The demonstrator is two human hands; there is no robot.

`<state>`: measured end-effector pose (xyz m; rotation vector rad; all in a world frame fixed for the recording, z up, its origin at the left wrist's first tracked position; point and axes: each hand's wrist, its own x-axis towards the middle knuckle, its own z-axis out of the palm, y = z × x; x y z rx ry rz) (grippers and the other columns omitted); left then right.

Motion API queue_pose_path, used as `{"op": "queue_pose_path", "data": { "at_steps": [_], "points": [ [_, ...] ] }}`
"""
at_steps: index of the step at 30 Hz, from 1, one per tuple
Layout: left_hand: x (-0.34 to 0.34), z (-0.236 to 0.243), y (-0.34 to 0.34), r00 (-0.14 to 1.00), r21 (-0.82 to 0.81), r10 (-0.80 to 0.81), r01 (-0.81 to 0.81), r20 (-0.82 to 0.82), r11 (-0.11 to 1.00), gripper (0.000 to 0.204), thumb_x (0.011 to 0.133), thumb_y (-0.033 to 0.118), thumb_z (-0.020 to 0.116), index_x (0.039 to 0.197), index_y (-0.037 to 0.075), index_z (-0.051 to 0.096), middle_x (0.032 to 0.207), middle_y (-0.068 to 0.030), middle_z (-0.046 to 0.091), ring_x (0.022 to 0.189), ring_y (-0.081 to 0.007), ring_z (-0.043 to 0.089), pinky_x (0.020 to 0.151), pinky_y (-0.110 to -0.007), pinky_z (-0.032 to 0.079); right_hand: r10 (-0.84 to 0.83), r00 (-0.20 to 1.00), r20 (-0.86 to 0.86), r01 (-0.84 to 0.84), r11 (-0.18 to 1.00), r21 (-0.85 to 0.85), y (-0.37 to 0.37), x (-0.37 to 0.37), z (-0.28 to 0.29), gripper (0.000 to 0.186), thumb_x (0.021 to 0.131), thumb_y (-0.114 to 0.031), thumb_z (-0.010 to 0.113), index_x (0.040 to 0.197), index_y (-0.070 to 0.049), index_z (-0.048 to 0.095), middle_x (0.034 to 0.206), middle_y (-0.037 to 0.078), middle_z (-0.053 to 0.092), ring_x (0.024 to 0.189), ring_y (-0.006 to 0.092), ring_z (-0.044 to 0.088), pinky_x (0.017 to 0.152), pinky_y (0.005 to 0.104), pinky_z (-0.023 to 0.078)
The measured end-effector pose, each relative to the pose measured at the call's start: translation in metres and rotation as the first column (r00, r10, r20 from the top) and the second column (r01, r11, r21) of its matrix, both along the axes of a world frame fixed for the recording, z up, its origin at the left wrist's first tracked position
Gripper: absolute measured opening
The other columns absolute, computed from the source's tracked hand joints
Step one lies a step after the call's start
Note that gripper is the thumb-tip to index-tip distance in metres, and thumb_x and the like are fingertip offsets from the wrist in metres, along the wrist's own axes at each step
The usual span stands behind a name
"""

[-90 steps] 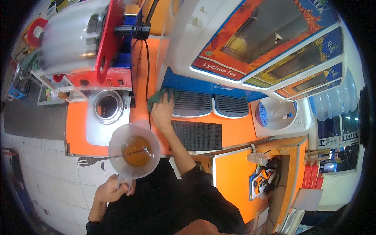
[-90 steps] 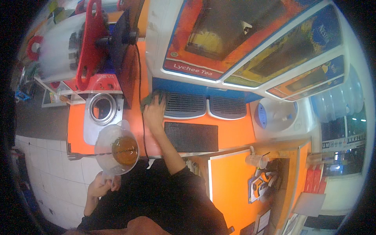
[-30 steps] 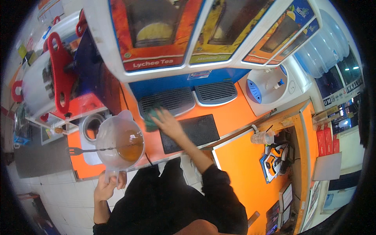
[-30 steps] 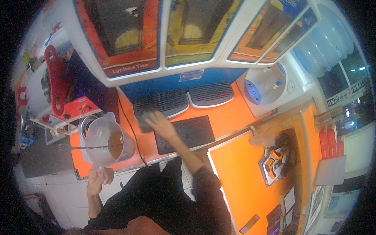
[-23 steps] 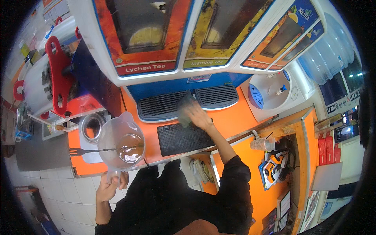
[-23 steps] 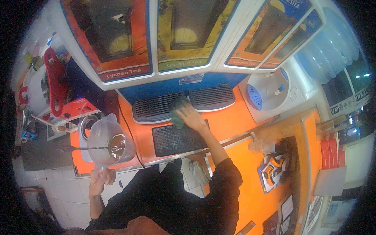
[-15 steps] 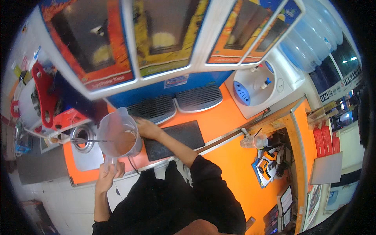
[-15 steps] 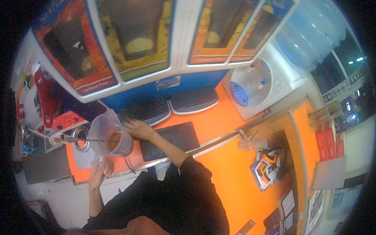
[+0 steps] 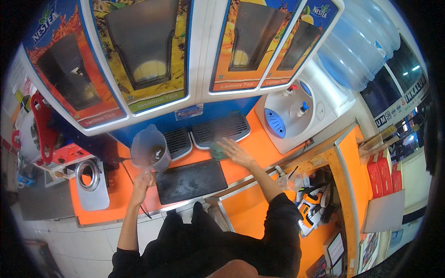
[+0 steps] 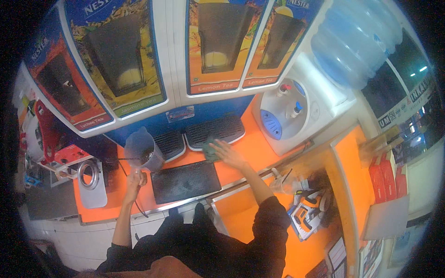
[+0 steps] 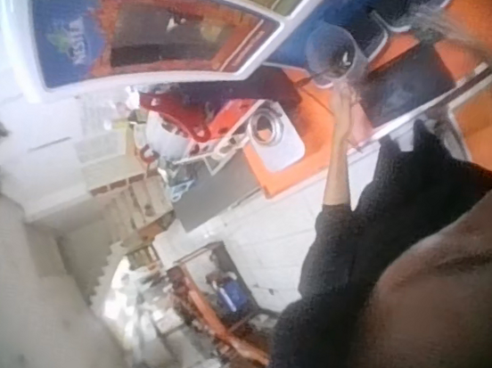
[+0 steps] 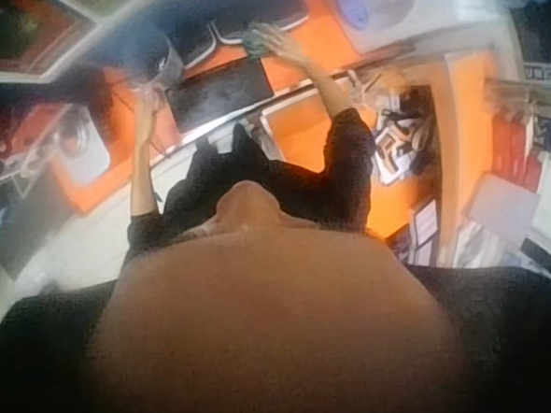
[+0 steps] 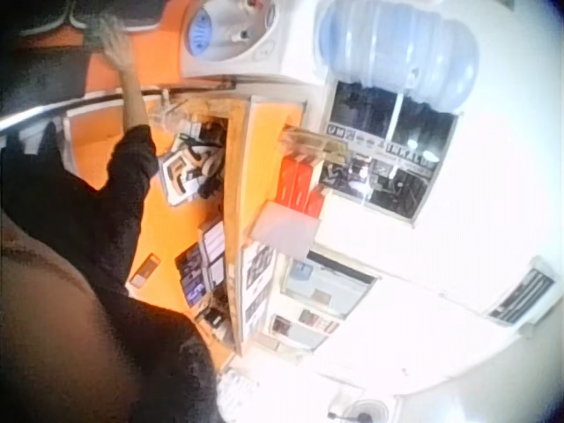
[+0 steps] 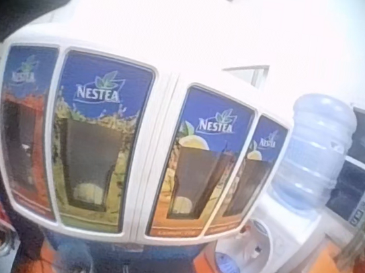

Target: The person wipes the orange countertop and adjacent surfaces with a green cloth. They move a plastic pitcher and a black mat aside to reach under them, then wipe the areas and return the items. The person also wipes the front of a beverage dispenser and a metal prep table.

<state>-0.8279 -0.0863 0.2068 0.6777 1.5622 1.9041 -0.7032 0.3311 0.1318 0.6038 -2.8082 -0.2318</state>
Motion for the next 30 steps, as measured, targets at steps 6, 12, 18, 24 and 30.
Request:
{"op": "queue_pose_path", "data": {
  "at_steps": [6, 12, 18, 24, 30],
  "points": [
    [-0.035, -0.024, -0.003, 0.998, 0.116, 0.031, -0.025, -0.052, 0.993, 0.046, 0.098, 0.044, 0.050, 0.068, 0.010, 0.045, 0.065, 0.0019, 0.037, 0.059, -0.0114, 0.035, 0.055, -0.028, 0.029, 0.105, 0.988, -0.110, -0.100, 0.994, 0.047, -0.011, -0.020, -0.015, 0.043, 0.082, -0.017, 0.055, 0.120, 0.001, 0.057, 0.149, 0.015, 0.035, 0.137, 0.0357, 0.034, 0.115, 0.0495, 0.028],
    [-0.063, 0.004, -0.004, 0.992, 0.050, 0.094, -0.090, -0.089, 0.995, 0.046, 0.097, 0.036, 0.050, 0.060, 0.010, 0.040, 0.055, 0.0024, 0.034, 0.050, -0.0096, 0.031, 0.049, -0.027, 0.022, 0.047, 0.985, -0.163, -0.058, 0.997, -0.060, -0.057, -0.053, -0.041, 0.041, 0.080, -0.014, 0.057, 0.119, -0.003, 0.057, 0.143, 0.018, 0.042, 0.134, 0.0373, 0.039, 0.113, 0.0473, 0.031],
    [-0.083, -0.003, -0.018, 0.960, -0.006, 0.237, -0.241, -0.148, 0.971, 0.049, 0.096, 0.034, 0.050, 0.054, 0.011, 0.038, 0.050, 0.0037, 0.031, 0.044, -0.0066, 0.026, 0.045, -0.026, 0.018, -0.412, 0.911, -0.013, 0.351, 0.792, -0.500, 0.033, 0.007, -0.058, 0.055, 0.082, -0.002, 0.051, 0.136, 0.001, 0.043, 0.143, 0.023, 0.039, 0.137, 0.0356, 0.033, 0.115, 0.0449, 0.027],
    [-0.081, 0.001, -0.002, 0.971, 0.089, 0.234, -0.229, -0.057, 0.969, 0.038, 0.100, 0.041, 0.042, 0.086, 0.008, 0.052, 0.072, -0.0011, 0.047, 0.061, -0.0109, 0.042, 0.058, -0.025, 0.030, -0.737, 0.637, 0.224, 0.090, -0.218, -0.972, 0.011, -0.034, -0.103, 0.062, 0.085, 0.000, 0.044, 0.145, -0.002, 0.028, 0.129, 0.021, 0.049, 0.122, 0.0305, 0.047, 0.102, 0.0420, 0.040],
    [-0.027, -0.065, -0.065, 0.713, -0.061, 0.667, -0.692, -0.216, 0.719, 0.040, 0.101, 0.038, 0.042, 0.121, 0.004, 0.047, 0.115, -0.0065, 0.049, 0.105, -0.0184, 0.047, 0.093, -0.033, 0.035, -0.613, 0.627, 0.480, 0.066, -0.573, -0.817, -0.041, 0.063, -0.015, 0.050, 0.090, -0.003, 0.043, 0.139, 0.001, 0.040, 0.104, 0.014, 0.065, 0.094, 0.0263, 0.065, 0.078, 0.0351, 0.054]
  ]
}}
